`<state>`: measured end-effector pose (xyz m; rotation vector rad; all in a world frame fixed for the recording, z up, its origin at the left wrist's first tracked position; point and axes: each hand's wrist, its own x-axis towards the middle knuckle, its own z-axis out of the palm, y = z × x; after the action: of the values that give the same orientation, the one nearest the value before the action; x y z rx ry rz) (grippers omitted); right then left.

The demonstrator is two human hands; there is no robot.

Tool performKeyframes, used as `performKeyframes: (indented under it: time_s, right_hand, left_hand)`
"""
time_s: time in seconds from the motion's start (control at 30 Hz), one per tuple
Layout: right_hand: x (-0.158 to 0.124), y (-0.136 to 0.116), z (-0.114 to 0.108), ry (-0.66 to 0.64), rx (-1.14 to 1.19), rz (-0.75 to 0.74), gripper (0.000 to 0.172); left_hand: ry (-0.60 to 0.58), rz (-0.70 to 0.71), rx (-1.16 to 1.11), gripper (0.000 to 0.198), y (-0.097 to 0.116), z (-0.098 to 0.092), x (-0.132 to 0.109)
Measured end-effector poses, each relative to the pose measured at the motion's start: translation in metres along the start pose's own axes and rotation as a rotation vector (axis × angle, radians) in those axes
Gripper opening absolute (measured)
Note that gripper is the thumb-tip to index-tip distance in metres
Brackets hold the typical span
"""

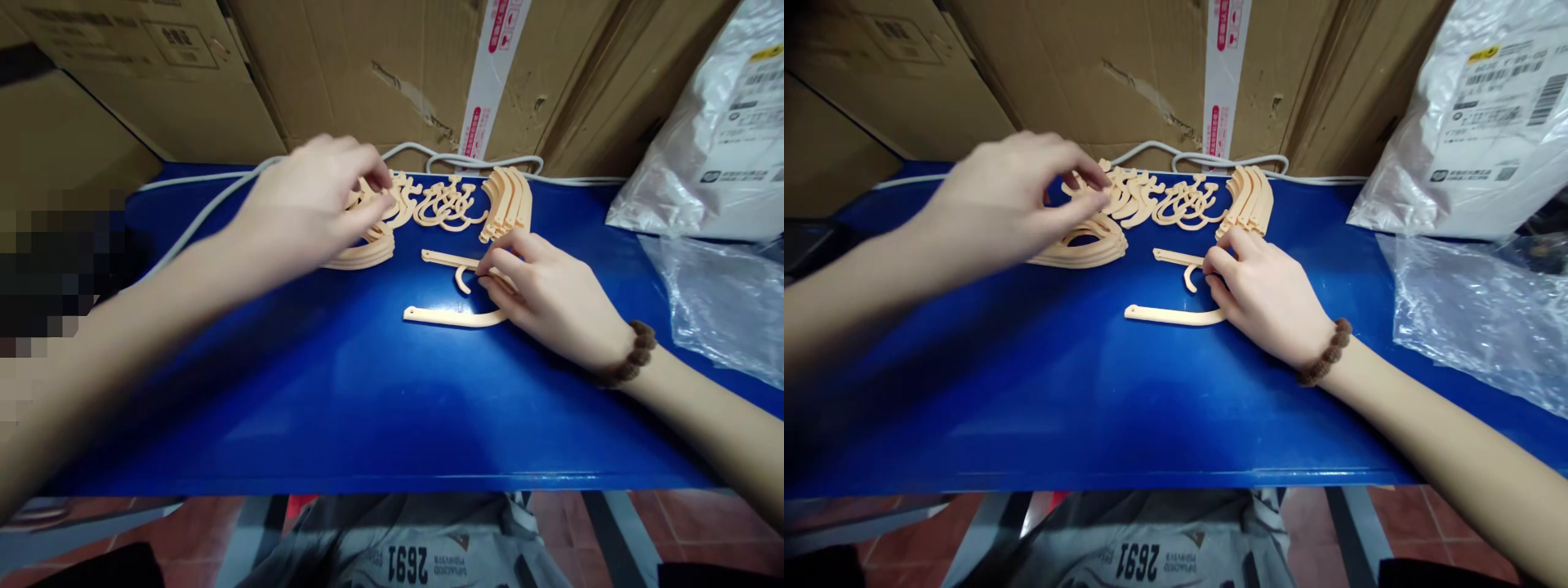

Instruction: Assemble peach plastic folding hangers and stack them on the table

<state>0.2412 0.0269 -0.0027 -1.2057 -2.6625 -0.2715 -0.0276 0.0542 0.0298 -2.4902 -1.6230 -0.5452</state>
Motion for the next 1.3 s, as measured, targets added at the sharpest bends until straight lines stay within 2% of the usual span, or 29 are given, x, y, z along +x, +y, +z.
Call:
performKeyframes:
  time_s: [0.13,0.23,0.33,0.53,0.8,0.97,1.1,1.17,1.2,1.3]
  right_hand:
    - [-0.002,-0.009,-0.004,0.063,0.043,-0.065,0.027]
    - [-0.005,-0.015,-0.004,0.049,0.157,-0.146,0.025]
    - [-0.007,-0.019,0.0,0.009,0.229,-0.23,0.029]
    - [-0.006,-0.022,0.003,-0.046,0.194,-0.293,0.031]
    - [-0.006,-0.024,0.002,0.014,0.134,-0.312,0.033]
    - [-0.008,-0.024,0.005,0.025,0.091,-0.351,0.033]
    - [-0.008,-0.024,0.006,0.016,0.059,-0.344,0.036]
    - [-0.008,-0.023,0.005,0.013,0.051,-0.338,0.036]
    - [-0.009,-0.023,0.005,0.018,0.049,-0.339,0.036]
    - [-0.009,-0.022,0.004,0.044,0.061,-0.346,0.034]
  left_hand:
    - [-0.043,-0.216,0.053,0.031,-0.037,0.004,0.031]
    - [-0.081,-0.264,0.069,0.033,-0.059,0.017,0.047]
    - [-0.099,-0.285,0.068,0.044,-0.073,0.03,0.056]
    - [-0.106,-0.383,0.057,0.045,-0.085,0.049,0.071]
    - [-0.18,-0.453,-0.004,0.037,-0.099,0.058,0.089]
    - [-0.144,-0.489,-0.009,0.048,-0.097,0.062,0.093]
    - [-0.032,-0.429,-0.021,0.06,-0.086,0.048,0.09]
    - [0.043,-0.333,-0.039,0.054,-0.076,0.031,0.085]
    - [0.131,-0.27,-0.027,0.05,-0.07,0.021,0.082]
    - [0.289,-0.168,0.026,0.041,-0.042,-0.01,0.067]
